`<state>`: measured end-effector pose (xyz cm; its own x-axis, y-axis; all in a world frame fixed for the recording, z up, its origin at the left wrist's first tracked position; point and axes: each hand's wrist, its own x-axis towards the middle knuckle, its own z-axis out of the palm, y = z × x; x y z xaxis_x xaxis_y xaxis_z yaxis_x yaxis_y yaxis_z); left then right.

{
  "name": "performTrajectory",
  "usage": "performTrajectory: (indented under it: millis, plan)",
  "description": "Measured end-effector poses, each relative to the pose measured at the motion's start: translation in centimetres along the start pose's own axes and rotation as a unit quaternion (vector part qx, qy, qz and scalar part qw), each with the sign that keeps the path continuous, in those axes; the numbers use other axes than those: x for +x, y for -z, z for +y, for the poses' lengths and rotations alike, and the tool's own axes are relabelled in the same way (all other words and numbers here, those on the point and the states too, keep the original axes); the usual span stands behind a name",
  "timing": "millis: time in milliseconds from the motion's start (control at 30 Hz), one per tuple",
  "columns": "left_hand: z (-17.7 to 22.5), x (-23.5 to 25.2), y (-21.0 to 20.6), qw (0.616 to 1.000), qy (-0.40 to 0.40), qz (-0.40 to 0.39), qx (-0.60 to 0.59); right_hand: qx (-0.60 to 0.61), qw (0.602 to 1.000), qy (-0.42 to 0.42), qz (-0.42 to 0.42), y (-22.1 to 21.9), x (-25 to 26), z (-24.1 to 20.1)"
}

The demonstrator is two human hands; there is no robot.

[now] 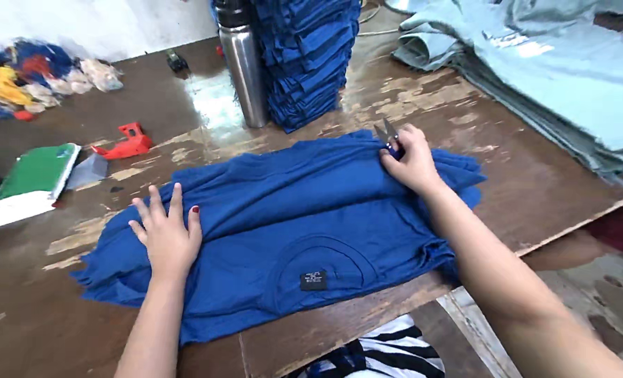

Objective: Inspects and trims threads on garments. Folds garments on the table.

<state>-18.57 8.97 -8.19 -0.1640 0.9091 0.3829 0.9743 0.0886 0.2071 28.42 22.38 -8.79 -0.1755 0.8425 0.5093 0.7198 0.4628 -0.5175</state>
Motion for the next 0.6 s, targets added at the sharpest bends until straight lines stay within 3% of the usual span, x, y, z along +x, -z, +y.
performTrajectory:
  millis: [100,167,233,300,333,467,600]
  plan:
    - [3.8,-3.9,0.5,0.992,-0.087,0.045,-0.075,0.066,0.997,0.032,0.013,3.6,-2.5,-3.5]
    - [8.3,-8.1,1.1,0.976,-0.172,-0.032,-0.130,0.176,0.983,0.023,-0.039,5.3,-5.8,-5.9]
    - [13.0,-11.7,1.6,0.948,-0.247,-0.134,-0.148,0.236,0.960,0.019,-0.147,5.1,-9.9,-6.5]
    - [16.3,-13.6,1.0,0.923,-0.301,-0.178,-0.158,0.201,0.952,0.009,-0.232,3.7,-13.6,-6.2]
    - [17.3,-13.9,0.8,0.916,-0.317,-0.183,-0.167,0.167,0.959,0.012,-0.230,3.2,-14.8,-6.3]
    - [17.2,-10.1,3.0,0.911,-0.330,-0.179,-0.172,0.185,0.963,0.033,-0.191,3.4,-16.1,-6.3]
    - [11.8,0.5,5.3,0.951,-0.269,-0.107,-0.113,0.219,0.960,0.018,-0.176,2.9,-15.3,-5.7]
